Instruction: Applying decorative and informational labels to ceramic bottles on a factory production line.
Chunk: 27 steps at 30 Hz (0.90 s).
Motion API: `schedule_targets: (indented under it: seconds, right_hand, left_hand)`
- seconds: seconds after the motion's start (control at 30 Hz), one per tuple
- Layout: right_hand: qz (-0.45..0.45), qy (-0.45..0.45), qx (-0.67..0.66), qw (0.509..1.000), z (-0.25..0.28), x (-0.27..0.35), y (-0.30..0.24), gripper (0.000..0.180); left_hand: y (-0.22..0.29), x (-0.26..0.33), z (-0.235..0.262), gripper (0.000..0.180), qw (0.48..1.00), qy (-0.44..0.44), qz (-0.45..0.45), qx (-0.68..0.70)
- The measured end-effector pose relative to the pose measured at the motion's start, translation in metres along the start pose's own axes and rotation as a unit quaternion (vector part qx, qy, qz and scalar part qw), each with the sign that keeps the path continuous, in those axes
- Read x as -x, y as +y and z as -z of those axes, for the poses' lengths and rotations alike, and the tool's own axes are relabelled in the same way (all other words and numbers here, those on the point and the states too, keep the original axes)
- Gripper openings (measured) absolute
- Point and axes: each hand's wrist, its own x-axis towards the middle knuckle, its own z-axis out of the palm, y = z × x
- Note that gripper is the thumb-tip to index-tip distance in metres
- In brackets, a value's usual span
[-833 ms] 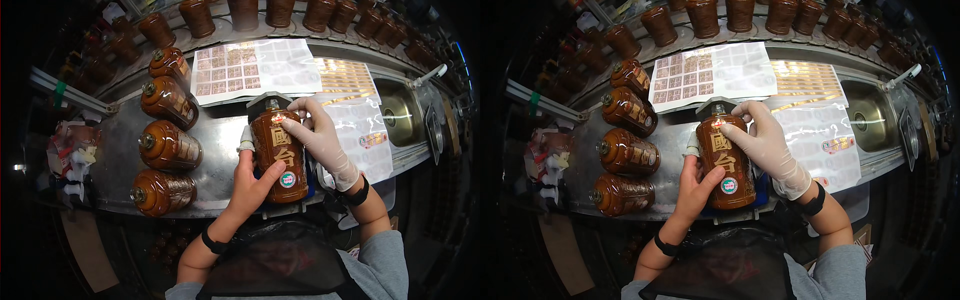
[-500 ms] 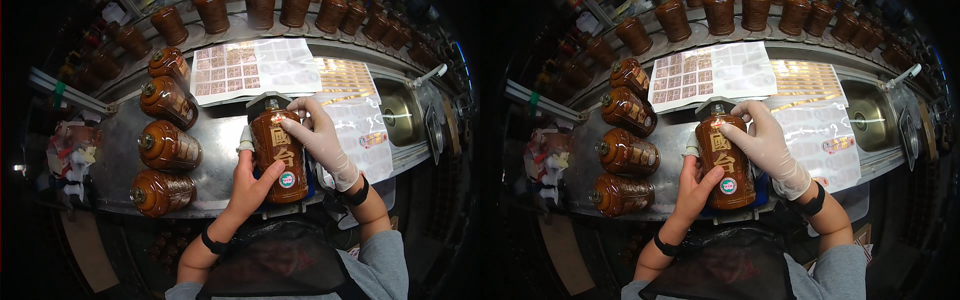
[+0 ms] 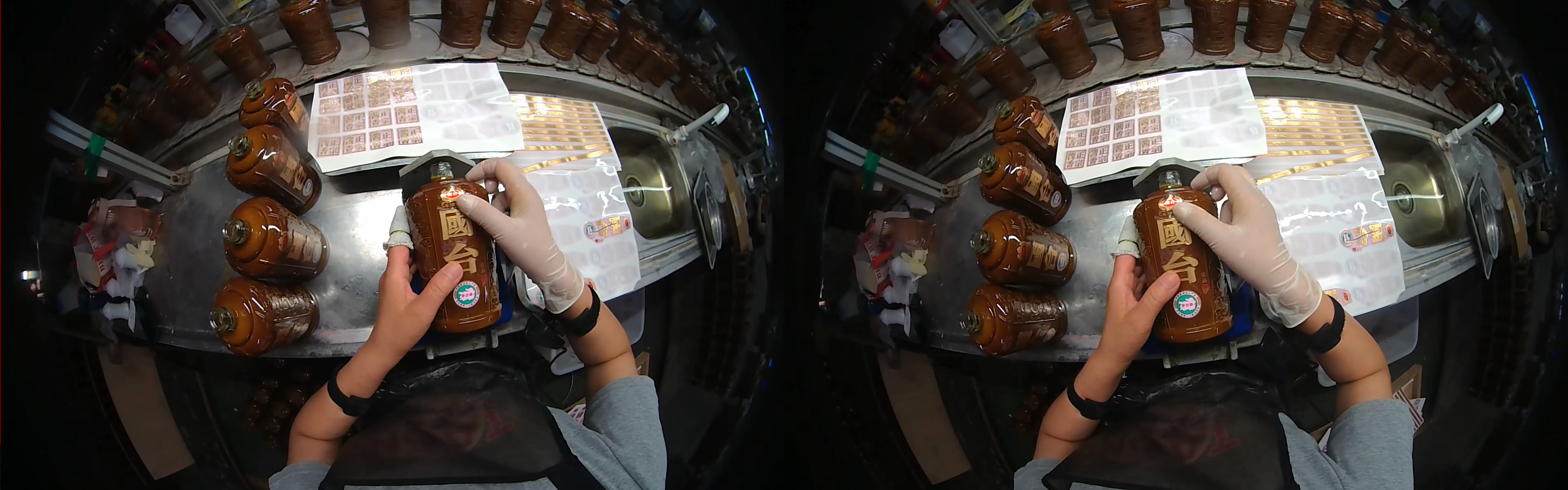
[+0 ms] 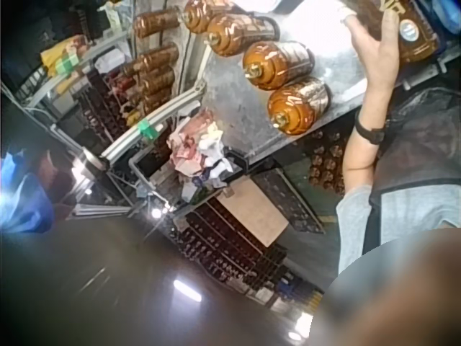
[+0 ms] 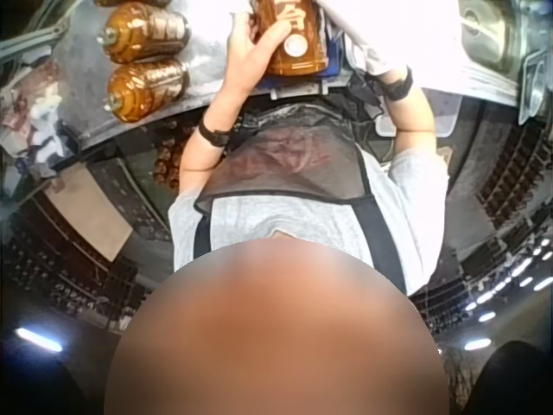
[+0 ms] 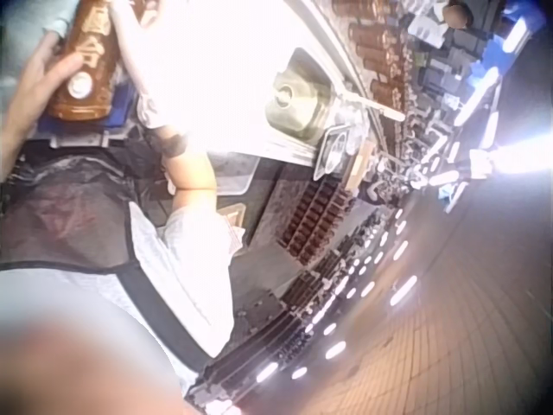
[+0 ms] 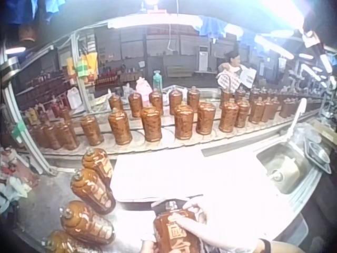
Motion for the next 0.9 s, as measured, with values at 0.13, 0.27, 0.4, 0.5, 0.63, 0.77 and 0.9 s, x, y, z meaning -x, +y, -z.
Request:
schedule_targets:
  seconds: [0.13, 0.27, 0.4, 0.5, 0.63, 0.77, 0.9]
  right_hand:
    - [0.000, -0.007, -0.021, 1.000, 0.000, -0.002, 0.005, 0.033]
    - [0.013, -0.017, -0.055, 0.998, 0.003, -0.005, 0.013, 0.023]
    - [-0.001, -0.012, -0.079, 0.997, 0.003, -0.004, 0.011, 0.020]
    - [0.017, -0.014, -0.063, 0.998, 0.004, -0.005, 0.013, 0.019]
    - [-0.007, -0.029, -0.049, 0.998, 0.005, -0.003, 0.007, 0.025]
    - [0.010, -0.028, 0.001, 1.000, 0.006, -0.003, -0.001, 0.037]
    - [0.033, -0.016, 0.027, 0.999, 0.006, -0.004, -0.002, 0.040]
  left_hand:
    - [0.000, 0.000, 0.001, 0.069, 1.000, -0.007, 0.011, -0.011]
    - [0.002, -0.007, 0.001, 0.068, 0.999, 0.035, -0.007, 0.027]
    - [0.018, -0.022, 0.000, 0.061, 0.998, 0.031, -0.016, 0.051]
    - [0.027, -0.028, -0.005, 0.063, 0.999, 0.037, 0.008, 0.032]
    - [0.027, -0.034, -0.008, 0.047, 0.996, 0.073, 0.022, 0.053]
    - [0.022, -0.039, -0.009, 0.045, 0.996, 0.078, 0.022, 0.039]
    - [0.019, -0.042, -0.008, 0.042, 0.996, 0.083, 0.016, 0.024]
